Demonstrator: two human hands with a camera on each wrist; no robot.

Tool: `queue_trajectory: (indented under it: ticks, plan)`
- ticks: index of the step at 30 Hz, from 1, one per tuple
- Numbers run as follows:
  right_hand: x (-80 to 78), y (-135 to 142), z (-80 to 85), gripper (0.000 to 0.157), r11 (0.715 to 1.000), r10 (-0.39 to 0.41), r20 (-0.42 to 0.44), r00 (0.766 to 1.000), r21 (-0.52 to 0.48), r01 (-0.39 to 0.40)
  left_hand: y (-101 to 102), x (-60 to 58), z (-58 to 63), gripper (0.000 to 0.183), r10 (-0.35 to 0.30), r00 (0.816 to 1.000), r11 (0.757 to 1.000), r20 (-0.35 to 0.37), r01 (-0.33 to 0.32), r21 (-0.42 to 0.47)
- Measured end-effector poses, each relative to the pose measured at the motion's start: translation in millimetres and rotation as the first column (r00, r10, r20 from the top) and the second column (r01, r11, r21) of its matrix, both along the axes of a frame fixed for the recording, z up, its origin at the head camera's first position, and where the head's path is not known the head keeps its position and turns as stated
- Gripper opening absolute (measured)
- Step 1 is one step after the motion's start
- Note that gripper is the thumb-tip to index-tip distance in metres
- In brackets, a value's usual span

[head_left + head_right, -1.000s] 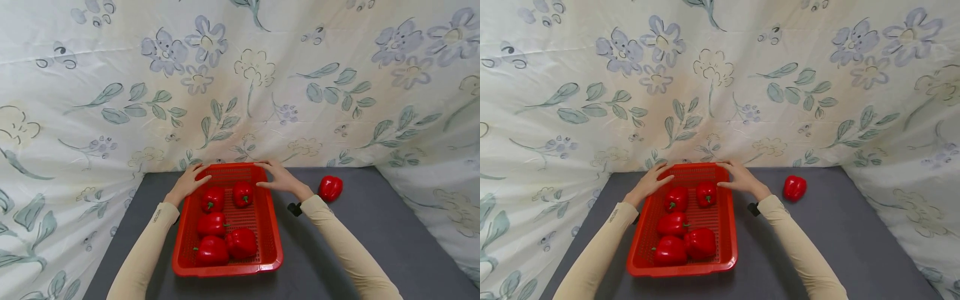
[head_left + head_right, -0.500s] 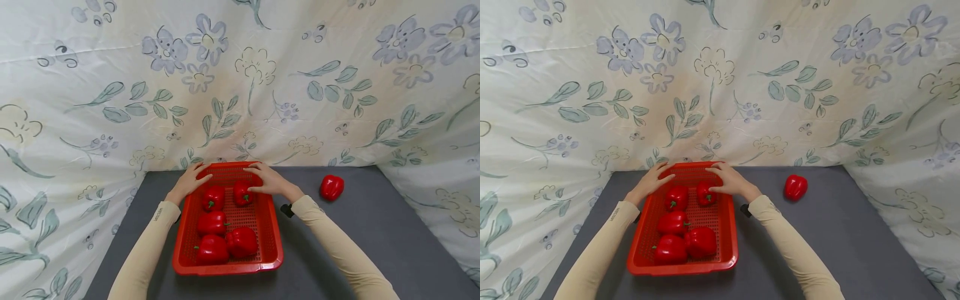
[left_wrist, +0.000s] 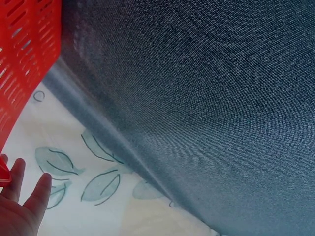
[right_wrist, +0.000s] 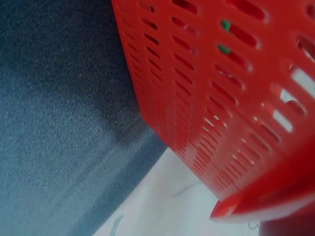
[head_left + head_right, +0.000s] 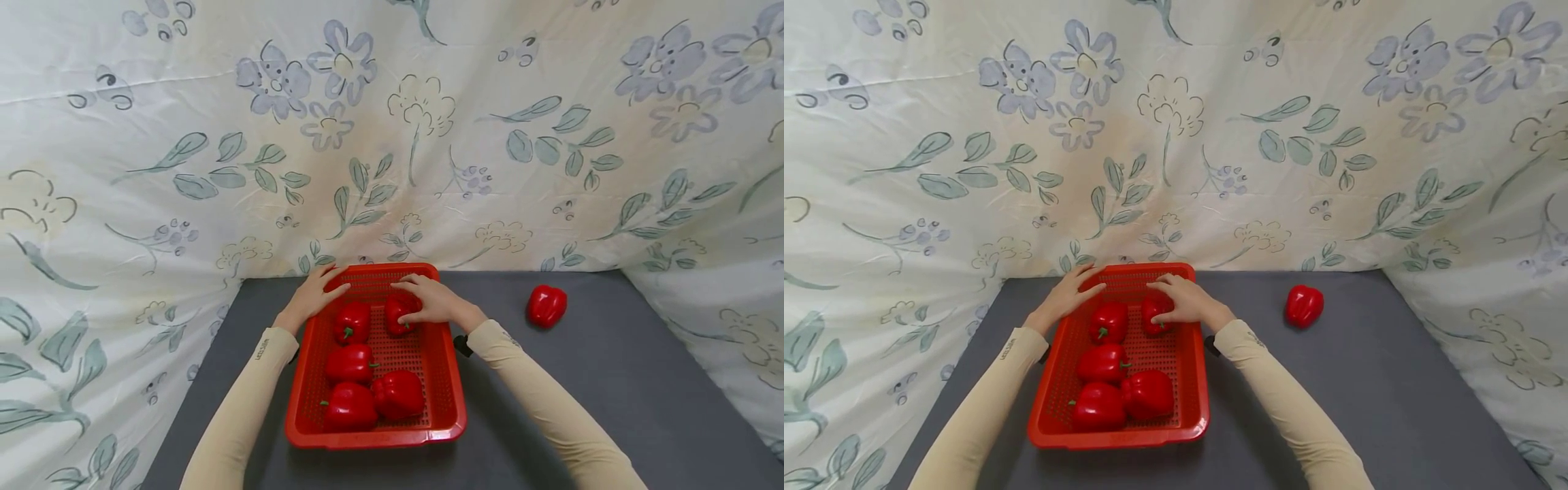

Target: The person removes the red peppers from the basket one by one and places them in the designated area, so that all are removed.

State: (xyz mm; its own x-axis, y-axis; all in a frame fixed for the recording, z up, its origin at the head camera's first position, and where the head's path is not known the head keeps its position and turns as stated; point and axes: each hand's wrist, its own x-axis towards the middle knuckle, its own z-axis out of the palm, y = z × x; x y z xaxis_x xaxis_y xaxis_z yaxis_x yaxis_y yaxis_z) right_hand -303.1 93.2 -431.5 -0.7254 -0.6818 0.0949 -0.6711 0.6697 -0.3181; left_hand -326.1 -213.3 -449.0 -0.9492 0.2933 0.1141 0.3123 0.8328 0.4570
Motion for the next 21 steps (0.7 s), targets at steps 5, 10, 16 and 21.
queue_trajectory:
  ticks: [5, 10, 16, 21]
  plan:
    - [-1.5, -4, -4.3, 0.076, 1.000, -0.008, 0.021, 1.000, 0.018, 0.008, 1, -2.1, 0.1, 0.063, -0.009, 1.000, 1.000, -0.008, 0.009, 0.003]
    - [-2.5, -9, -8.7, 0.077, 0.997, -0.043, 0.038, 0.998, 0.061, 0.041, 1, -2.9, -0.8, 0.064, -0.007, 1.000, 1.000, -0.005, 0.007, 0.011]
    - [-2.9, -16, -13.9, 0.075, 0.987, -0.095, -0.035, 0.995, 0.124, 0.098, 0, -4.4, -1.8, 0.064, -0.005, 1.000, 1.000, 0.002, 0.005, 0.007]
    - [-2.5, -19, -15.4, 0.072, 0.981, -0.116, -0.072, 0.991, 0.149, 0.126, -1, -6.0, -0.7, 0.063, -0.004, 1.000, 1.000, 0.000, 0.004, 0.003]
